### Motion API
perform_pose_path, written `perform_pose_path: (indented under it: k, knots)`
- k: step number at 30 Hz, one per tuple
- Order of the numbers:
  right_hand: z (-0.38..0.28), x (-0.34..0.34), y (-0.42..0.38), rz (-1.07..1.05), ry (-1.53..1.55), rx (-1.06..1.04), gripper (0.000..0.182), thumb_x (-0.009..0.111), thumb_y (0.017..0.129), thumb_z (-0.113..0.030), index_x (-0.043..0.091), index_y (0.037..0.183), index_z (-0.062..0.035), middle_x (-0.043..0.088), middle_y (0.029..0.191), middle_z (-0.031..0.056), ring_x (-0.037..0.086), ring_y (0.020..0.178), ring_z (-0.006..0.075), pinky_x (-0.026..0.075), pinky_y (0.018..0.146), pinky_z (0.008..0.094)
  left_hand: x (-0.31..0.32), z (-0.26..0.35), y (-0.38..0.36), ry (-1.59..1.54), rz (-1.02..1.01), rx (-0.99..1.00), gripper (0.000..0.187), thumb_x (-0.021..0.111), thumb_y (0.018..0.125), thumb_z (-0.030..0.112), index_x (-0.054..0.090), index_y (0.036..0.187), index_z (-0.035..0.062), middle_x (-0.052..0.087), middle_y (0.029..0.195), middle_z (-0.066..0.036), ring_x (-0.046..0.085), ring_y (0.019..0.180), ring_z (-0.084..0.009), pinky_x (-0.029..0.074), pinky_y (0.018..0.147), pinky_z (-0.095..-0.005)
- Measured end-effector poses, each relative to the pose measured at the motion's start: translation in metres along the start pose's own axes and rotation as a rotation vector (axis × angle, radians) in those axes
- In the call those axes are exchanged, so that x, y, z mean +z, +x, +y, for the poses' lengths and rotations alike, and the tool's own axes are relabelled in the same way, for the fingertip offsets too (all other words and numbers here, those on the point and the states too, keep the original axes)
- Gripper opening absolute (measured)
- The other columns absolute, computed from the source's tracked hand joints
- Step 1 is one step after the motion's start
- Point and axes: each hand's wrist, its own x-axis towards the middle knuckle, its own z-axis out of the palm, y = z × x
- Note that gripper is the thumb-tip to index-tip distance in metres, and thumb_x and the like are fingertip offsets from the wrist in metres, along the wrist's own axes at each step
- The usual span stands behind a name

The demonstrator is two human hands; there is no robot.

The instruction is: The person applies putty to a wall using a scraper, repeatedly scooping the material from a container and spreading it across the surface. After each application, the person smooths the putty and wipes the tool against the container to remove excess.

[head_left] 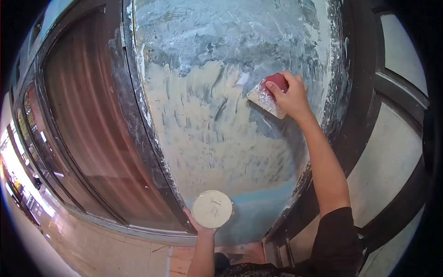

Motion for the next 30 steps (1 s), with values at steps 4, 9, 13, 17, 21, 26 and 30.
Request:
perform_pose_path:
  k: [4, 9, 13, 17, 21, 26, 30]
  knots:
    - [0.003, 0.005, 0.002, -0.051, -0.025, -0.020, 0.043, 0.078, 0.085, -0.045, 0.071, 0.111, -0.0111, 0.071, 0.103, 0.0108, 0.055, 0.107, 0.0307, 0.035, 0.098, 0.0474, 0.029, 0.002, 0.000, -0.169, -0.076, -0.032, 0.111, 0.036, 0.079, 0.096, 0.032, 0.160, 0.0206, 0.030, 0.164, -0.019, 0.032, 0.142, -0.0583, 0.026, 0.099, -0.0897]
    - [0.008, 0.004, 0.002, -0.101, -0.024, -0.024, 0.040, 0.079, 0.085, -0.043, 0.070, 0.109, -0.0122, 0.070, 0.102, 0.0090, 0.052, 0.109, 0.0306, 0.034, 0.095, 0.0475, 0.045, 0.009, 0.004, -0.007, -0.164, 0.010, 0.109, 0.036, 0.081, 0.094, 0.029, 0.161, 0.0208, 0.028, 0.165, -0.020, 0.030, 0.142, -0.0613, 0.028, 0.098, -0.0893]
    - [0.012, 0.009, -0.001, -0.089, -0.051, -0.061, 0.039, 0.079, 0.085, -0.042, 0.069, 0.107, -0.0118, 0.070, 0.101, 0.0088, 0.052, 0.107, 0.0306, 0.032, 0.093, 0.0474, 0.048, 0.010, 0.005, 0.160, -0.179, 0.029, 0.108, 0.034, 0.081, 0.094, 0.031, 0.161, 0.0208, 0.028, 0.164, -0.020, 0.030, 0.143, -0.0597, 0.028, 0.097, -0.0900]
    - [0.007, 0.008, -0.004, -0.075, -0.056, -0.089, 0.036, 0.079, 0.085, -0.039, 0.068, 0.106, -0.0116, 0.069, 0.101, 0.0085, 0.051, 0.106, 0.0306, 0.031, 0.093, 0.0473, 0.053, 0.005, 0.011, -0.153, -0.127, 0.012, 0.107, 0.033, 0.082, 0.093, 0.031, 0.160, 0.0200, 0.027, 0.165, -0.020, 0.031, 0.144, -0.0557, 0.026, 0.096, -0.0916]
    - [0.011, 0.013, -0.004, -0.035, -0.059, -0.128, 0.034, 0.078, 0.086, -0.037, 0.069, 0.105, -0.0102, 0.069, 0.101, 0.0089, 0.051, 0.106, 0.0303, 0.030, 0.092, 0.0473, 0.050, 0.004, 0.016, -0.088, -0.169, -0.004, 0.108, 0.034, 0.082, 0.093, 0.030, 0.161, 0.0190, 0.026, 0.166, -0.019, 0.032, 0.144, -0.0563, 0.026, 0.096, -0.0915]
    - [0.012, 0.013, -0.005, -0.025, -0.016, -0.077, 0.036, 0.078, 0.086, -0.037, 0.070, 0.108, -0.0099, 0.069, 0.102, 0.0095, 0.051, 0.105, 0.0293, 0.030, 0.092, 0.0446, 0.048, 0.006, 0.015, -0.117, -0.174, -0.038, 0.110, 0.034, 0.082, 0.094, 0.028, 0.161, 0.0186, 0.024, 0.166, -0.021, 0.031, 0.143, -0.0589, 0.027, 0.097, -0.0909]
    - [0.008, 0.014, -0.007, 0.000, 0.042, -0.057, 0.037, 0.079, 0.086, -0.038, 0.070, 0.109, -0.0100, 0.069, 0.102, 0.0096, 0.051, 0.105, 0.0291, 0.030, 0.093, 0.0441, 0.043, 0.009, 0.014, 0.170, -0.202, 0.022, 0.110, 0.034, 0.082, 0.094, 0.028, 0.161, 0.0184, 0.024, 0.166, -0.021, 0.031, 0.143, -0.0592, 0.027, 0.097, -0.0907]
